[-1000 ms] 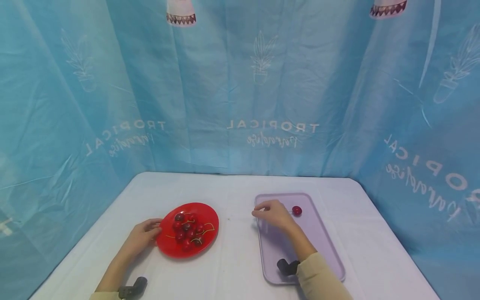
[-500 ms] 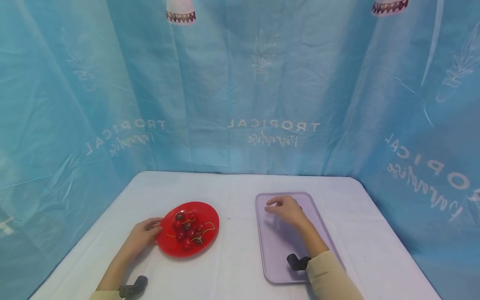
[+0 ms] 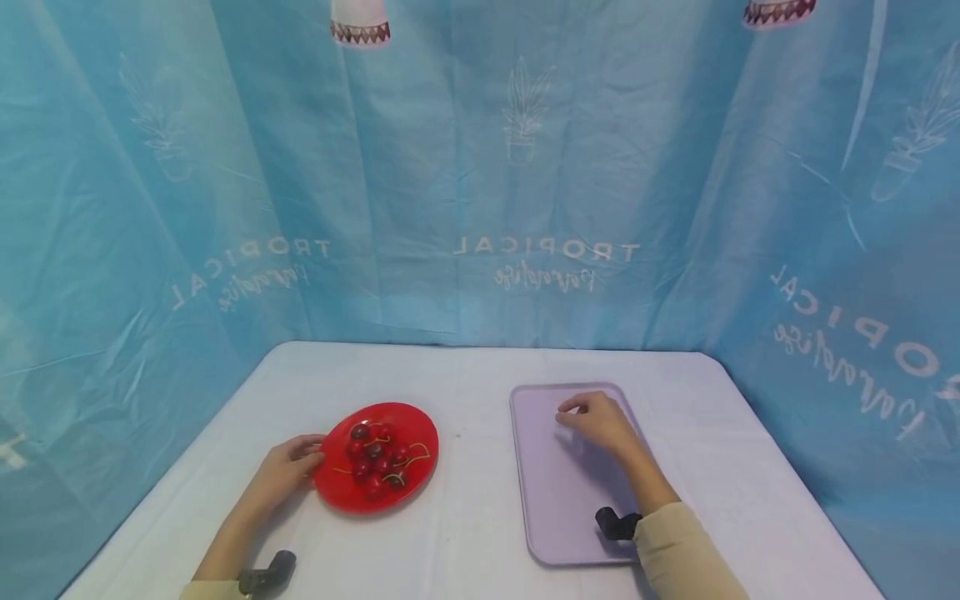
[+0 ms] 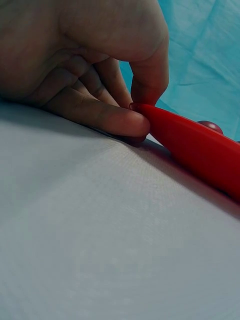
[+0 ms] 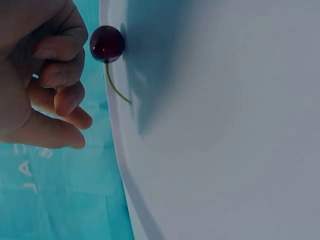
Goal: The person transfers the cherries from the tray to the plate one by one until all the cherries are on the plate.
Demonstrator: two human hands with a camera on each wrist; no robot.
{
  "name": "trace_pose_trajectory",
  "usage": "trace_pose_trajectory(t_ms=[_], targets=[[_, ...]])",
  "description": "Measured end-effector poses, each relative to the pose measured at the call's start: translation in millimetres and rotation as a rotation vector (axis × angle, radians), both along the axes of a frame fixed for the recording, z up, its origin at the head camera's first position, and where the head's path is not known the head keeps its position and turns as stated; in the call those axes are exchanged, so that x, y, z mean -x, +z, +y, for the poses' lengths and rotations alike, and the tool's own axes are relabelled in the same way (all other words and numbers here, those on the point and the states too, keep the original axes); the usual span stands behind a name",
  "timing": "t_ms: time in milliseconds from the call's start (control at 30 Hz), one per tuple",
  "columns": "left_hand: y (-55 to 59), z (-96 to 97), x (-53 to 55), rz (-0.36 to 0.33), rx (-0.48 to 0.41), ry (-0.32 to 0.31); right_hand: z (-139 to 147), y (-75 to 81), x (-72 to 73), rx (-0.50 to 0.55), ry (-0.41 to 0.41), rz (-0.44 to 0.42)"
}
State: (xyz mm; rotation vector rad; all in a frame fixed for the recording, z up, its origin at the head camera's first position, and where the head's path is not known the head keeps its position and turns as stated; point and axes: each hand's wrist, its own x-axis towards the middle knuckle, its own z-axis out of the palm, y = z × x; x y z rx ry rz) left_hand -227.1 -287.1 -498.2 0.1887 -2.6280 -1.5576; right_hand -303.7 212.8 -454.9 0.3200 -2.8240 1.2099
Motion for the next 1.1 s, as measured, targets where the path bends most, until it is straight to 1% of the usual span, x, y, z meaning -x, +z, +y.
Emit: trace_pose_trajectory(t_ms=[100, 333, 533, 700, 800, 900, 1100], targets=[[-0.3, -0.2, 1.2, 0.002, 0.006, -0.001, 3.8, -0.2, 0.9, -0.04, -0.019, 0.018], [0.4, 0.9, 1.1, -0.005, 0.004, 0.007, 12.7, -6.1, 3.3, -0.122, -0.104, 0.052], [0.7, 1.5, -0.3, -0.006, 0.014, 0.007, 18.0, -9.5, 4.3, -0.188, -0.099, 0.064], [4.9, 3.3, -1.7, -0.002, 0.016, 0.007, 18.9, -11.7, 2.5, -0.238, -0.117, 0.066], [5.4, 3.3, -1.7, -0.006, 0.008, 0.005, 18.5, -14.4, 0.5, -0.249, -0.122, 0.088], [3.6, 2.3, -0.6, -0.006, 0.0, 0.005, 17.1, -16.6, -0.7, -0.256, -0.125, 0.112], [2.6, 2.0, -0.2, -0.005, -0.005, 0.007, 15.7, -16.9, -0.3, -0.244, -0.132, 0.124]])
